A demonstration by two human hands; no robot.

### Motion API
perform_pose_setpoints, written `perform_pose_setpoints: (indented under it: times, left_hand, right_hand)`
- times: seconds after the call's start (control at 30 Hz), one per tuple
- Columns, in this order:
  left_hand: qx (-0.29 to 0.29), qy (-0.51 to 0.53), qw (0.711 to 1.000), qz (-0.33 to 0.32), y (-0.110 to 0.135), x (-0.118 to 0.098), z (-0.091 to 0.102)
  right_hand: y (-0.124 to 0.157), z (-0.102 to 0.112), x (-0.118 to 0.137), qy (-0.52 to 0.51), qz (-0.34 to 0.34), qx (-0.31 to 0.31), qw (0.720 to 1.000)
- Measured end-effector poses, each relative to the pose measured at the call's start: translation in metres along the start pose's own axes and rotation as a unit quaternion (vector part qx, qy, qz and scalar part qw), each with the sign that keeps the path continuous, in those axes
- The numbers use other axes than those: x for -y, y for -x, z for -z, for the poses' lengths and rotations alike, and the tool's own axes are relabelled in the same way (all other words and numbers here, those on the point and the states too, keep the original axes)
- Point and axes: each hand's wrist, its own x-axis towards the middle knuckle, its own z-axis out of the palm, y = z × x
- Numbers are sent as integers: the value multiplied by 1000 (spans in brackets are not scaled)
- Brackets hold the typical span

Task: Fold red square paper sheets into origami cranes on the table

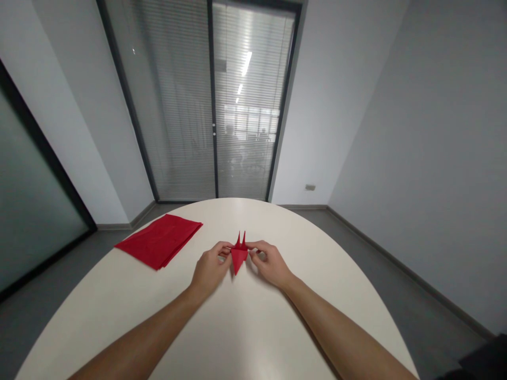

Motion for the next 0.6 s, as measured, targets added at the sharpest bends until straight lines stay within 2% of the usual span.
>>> perform_pose_setpoints:
  times: [0.3, 0.6]
  left_hand:
    - [-14, -11, 1000, 24, -1, 3, 2]
    - [-1, -33, 999, 27, -1, 1, 1]
  right_hand:
    - [2, 4, 6, 2, -22, 19, 1000]
    - [0, 0, 0, 9, -44, -2, 999]
